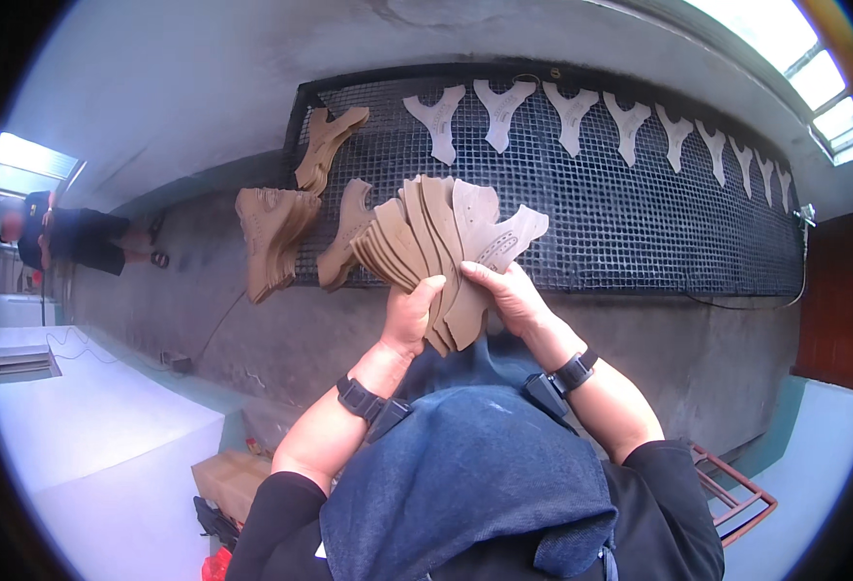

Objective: Applying adhesive or paint to shoe component patterns using a spray gun on a grid table.

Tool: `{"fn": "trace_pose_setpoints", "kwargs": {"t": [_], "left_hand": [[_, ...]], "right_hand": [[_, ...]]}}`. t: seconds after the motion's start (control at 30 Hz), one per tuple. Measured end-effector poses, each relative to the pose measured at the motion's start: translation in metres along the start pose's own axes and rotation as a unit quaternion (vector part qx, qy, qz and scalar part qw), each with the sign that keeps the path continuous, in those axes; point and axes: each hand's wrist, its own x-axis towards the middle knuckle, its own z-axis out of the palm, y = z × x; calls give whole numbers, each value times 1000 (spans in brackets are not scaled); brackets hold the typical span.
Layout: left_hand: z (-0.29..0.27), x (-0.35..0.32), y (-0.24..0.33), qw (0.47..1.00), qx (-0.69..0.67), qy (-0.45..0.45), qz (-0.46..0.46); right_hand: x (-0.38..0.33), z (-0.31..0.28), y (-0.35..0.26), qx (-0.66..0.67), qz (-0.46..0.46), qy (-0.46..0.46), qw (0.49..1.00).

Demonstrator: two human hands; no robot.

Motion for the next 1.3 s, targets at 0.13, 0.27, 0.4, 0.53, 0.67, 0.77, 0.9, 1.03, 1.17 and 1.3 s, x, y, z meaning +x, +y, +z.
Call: {"fn": "trace_pose_setpoints", "kwargs": {"t": [0.13, 0.27, 0.4, 0.53, 0.67, 0.77, 0.9, 1.03, 1.17, 1.3], "left_hand": [[-3, -3, 0, 996, 87, 7, 29], [-11, -7, 2, 999, 18, -6, 26], [-29, -12, 12, 998, -41, -25, -47], [-33, -15, 12, 1000, 19, -6, -1], [-37, -14, 7, 998, 55, 13, 41], [-50, -14, 9, 999, 42, 8, -6], [-65, -16, 13, 996, 14, -40, -82], [-61, -13, 10, 994, 103, -34, 26], [-58, -7, 12, 988, 156, 4, 20], [-71, -7, 22, 993, 85, 27, -76]], "right_hand": [[1, 2, 10, 96, 19, -7, 995], [3, 5, 23, 139, 33, 16, 990], [1, 8, 28, 157, 25, -9, 987], [1, 11, 30, 142, 46, -18, 989], [4, 15, 35, 97, 64, -11, 993], [5, 14, 37, 120, 41, -22, 992], [6, 10, 37, 140, 62, -16, 988], [7, 8, 43, 175, 67, -5, 982], [11, 5, 53, 204, 47, 6, 978], [20, -9, 51, 200, 2, 63, 978]]}}
